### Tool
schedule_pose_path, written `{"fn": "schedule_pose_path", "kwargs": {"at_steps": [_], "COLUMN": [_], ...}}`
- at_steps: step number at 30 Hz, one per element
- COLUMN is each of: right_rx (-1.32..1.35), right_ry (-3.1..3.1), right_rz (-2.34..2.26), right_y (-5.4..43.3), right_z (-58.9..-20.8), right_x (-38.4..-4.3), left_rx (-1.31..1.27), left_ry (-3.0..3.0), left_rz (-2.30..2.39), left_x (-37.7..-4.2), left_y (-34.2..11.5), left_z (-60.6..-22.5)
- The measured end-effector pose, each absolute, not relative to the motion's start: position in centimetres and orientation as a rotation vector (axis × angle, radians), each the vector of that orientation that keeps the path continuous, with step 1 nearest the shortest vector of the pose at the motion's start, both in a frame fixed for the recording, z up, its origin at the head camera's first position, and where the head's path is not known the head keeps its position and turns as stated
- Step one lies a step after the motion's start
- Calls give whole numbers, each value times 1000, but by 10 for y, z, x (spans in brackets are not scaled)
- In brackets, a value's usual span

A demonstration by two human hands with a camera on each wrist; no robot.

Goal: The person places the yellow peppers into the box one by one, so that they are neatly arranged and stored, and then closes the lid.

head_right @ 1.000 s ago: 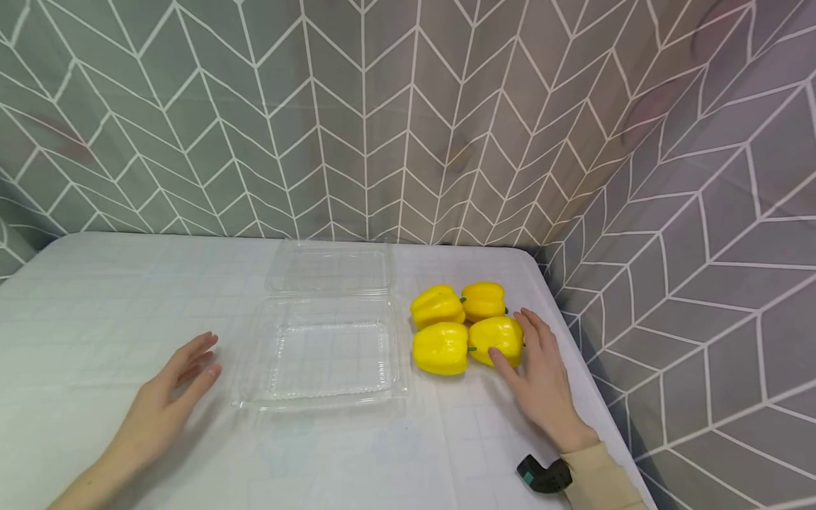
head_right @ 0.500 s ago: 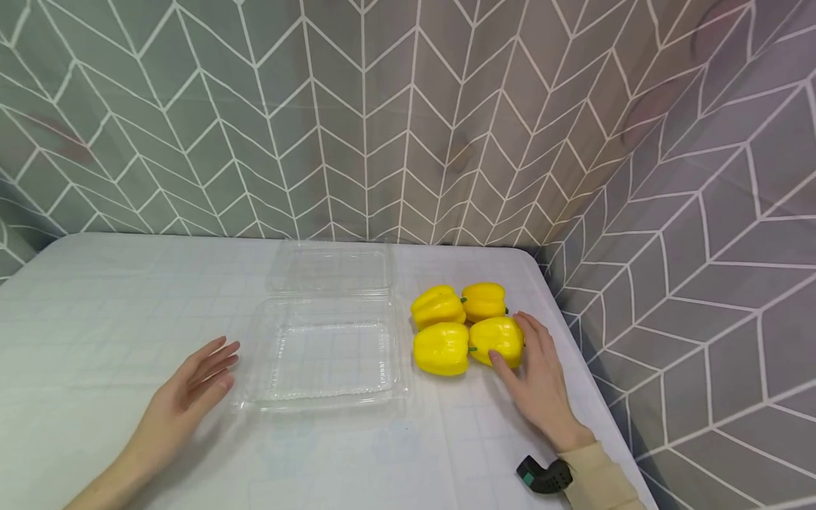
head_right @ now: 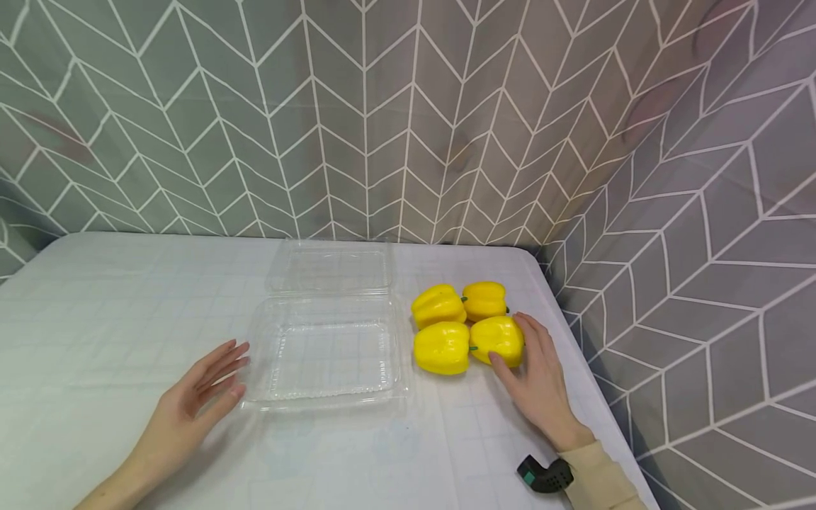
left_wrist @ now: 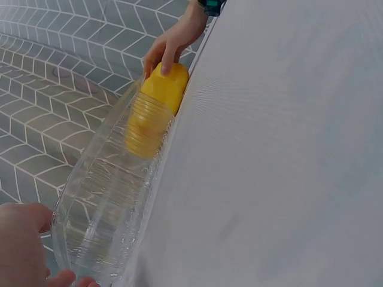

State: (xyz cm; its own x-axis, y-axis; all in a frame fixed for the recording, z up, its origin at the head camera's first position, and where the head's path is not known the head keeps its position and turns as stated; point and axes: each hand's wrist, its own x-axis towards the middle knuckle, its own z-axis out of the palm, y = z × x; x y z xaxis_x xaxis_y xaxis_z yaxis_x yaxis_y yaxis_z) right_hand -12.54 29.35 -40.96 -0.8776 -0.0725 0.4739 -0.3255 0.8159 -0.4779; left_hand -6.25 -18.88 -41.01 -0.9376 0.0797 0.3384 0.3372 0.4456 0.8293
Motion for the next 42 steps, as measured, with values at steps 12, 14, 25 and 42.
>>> {"fn": "schedule_pose_path", "kwargs": {"at_steps": [12,14,25,42], "right_rx": [332,327,306,284], "right_ry": [-2519,-2515,-2510,-2501], "right_rz": [812,809,834,851], "right_y": [294,295,294,294], "right_z": [-413,-413,-412,-411], "right_x": [-127,-127,-126,-124], "left_rx": [-376,-379,-389,-394], "left_ry": [-2438,-2439,-2440,-2438], "left_rz": [-1456,-1445,-1433,-1406], "left_x": [-63,-63,-64,-62], "left_y": [-190,-190,-190,-190], "left_z": [-415,-415,-415,-417]}}
